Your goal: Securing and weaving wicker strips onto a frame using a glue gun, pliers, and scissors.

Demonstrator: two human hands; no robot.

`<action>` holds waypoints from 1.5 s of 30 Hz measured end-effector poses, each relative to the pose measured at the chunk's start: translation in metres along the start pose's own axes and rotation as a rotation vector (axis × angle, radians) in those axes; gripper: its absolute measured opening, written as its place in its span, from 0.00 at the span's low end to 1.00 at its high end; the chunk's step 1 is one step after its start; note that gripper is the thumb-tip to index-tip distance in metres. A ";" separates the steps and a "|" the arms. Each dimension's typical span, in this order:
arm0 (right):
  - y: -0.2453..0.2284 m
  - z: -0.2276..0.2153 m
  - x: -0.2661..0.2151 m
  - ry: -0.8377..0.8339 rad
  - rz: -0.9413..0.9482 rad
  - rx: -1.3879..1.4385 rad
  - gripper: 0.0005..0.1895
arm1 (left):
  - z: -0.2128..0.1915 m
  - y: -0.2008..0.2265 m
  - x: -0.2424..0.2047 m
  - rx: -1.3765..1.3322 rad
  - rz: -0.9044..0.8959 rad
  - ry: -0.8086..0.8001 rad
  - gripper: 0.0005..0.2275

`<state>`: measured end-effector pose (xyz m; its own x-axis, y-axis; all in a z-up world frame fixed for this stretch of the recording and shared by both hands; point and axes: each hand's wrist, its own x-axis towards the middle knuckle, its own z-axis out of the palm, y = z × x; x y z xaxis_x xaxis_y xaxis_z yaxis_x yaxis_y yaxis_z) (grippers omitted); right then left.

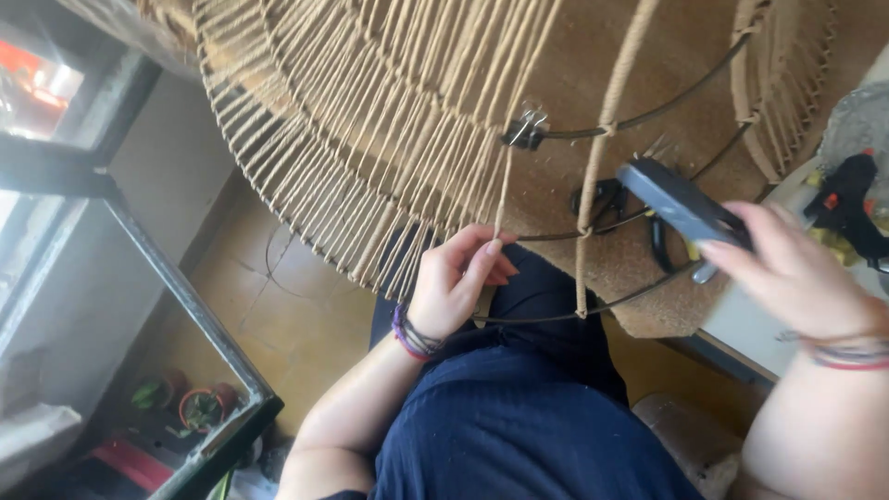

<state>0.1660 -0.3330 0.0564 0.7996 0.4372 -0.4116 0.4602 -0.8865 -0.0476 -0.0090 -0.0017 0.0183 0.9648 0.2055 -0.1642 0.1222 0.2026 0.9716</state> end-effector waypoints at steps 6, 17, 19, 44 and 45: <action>0.012 0.029 -0.010 -0.534 -0.601 1.910 0.43 | -0.003 0.005 -0.002 0.006 -0.011 -0.025 0.10; -0.110 0.004 -0.003 0.134 -0.359 0.477 0.27 | -0.015 0.004 0.005 0.038 0.049 -0.023 0.07; -0.116 0.003 0.005 0.089 -0.344 0.453 0.26 | -0.018 0.009 0.005 0.041 0.041 -0.039 0.07; -0.123 0.005 0.020 -0.092 -0.293 0.215 0.33 | -0.042 0.000 0.025 0.126 0.232 -0.175 0.03; -0.124 0.004 0.020 -0.094 -0.292 0.214 0.33 | -0.042 0.000 0.026 0.124 0.231 -0.175 0.03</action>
<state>0.1236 -0.2149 0.0507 0.6031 0.6696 -0.4335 0.5649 -0.7423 -0.3605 0.0058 0.0439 0.0067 0.9944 0.0622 0.0849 -0.0880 0.0489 0.9949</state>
